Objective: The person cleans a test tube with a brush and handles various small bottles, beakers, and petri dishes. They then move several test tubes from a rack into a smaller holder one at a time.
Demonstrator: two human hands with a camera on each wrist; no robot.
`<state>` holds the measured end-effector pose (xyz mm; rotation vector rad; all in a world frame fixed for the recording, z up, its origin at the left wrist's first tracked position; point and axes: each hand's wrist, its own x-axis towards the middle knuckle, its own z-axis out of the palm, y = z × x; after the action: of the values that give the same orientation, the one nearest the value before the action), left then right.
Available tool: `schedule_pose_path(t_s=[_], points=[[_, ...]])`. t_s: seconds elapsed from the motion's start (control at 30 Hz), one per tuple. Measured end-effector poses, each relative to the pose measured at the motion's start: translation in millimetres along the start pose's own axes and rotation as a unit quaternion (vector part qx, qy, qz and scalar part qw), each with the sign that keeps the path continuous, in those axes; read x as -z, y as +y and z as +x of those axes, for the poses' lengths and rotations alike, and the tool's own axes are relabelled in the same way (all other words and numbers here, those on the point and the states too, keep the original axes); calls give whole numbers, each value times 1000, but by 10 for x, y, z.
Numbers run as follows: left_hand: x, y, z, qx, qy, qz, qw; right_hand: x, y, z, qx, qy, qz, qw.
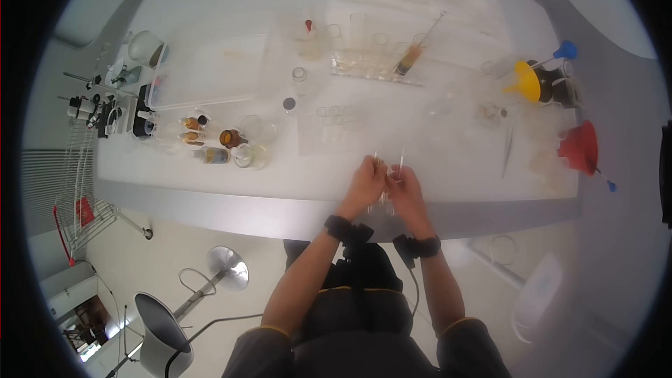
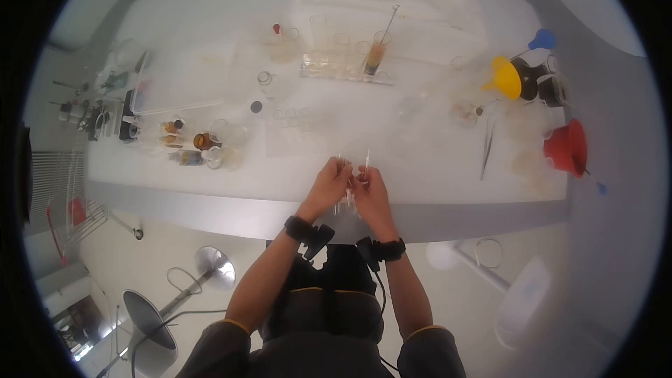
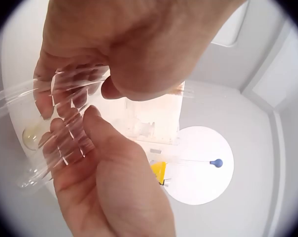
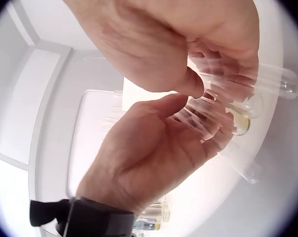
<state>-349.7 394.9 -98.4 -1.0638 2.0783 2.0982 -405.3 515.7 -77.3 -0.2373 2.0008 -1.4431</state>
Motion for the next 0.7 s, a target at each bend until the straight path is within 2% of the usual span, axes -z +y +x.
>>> schedule_pose_path(t_s=[0.03, 0.1, 0.17, 0.23, 0.3, 0.37, 0.5, 0.57, 0.7], points=[[-32, -7, 44, 0, -1, 0, 1000, 8, 28, 58, 11, 7, -38, 999], [-71, 2, 113, -60, 41, 104, 992, 4, 14, 121, 21, 16, -73, 997], [-78, 39, 166, -49, 42, 112, 992, -19, -78, 150, 32, 35, -149, 988], [-94, 20, 203, -36, 44, 119, 991, -43, -16, 202, 50, 40, -164, 984], [-96, 6, 232, -141, 124, 218, 958, -74, 70, 240, 70, 42, -179, 980], [-110, 6, 267, -126, 130, 218, 959, -102, 165, 263, 157, 89, -266, 947], [-148, 159, 208, -65, 137, 201, 968, -103, 87, 283, 144, 79, -267, 950], [-161, 213, 186, -68, 145, 213, 964, -89, 26, 278, 113, 87, -285, 948], [-199, 211, 155, -80, 163, 238, 954, -37, 66, 333, 138, 108, -313, 933]])
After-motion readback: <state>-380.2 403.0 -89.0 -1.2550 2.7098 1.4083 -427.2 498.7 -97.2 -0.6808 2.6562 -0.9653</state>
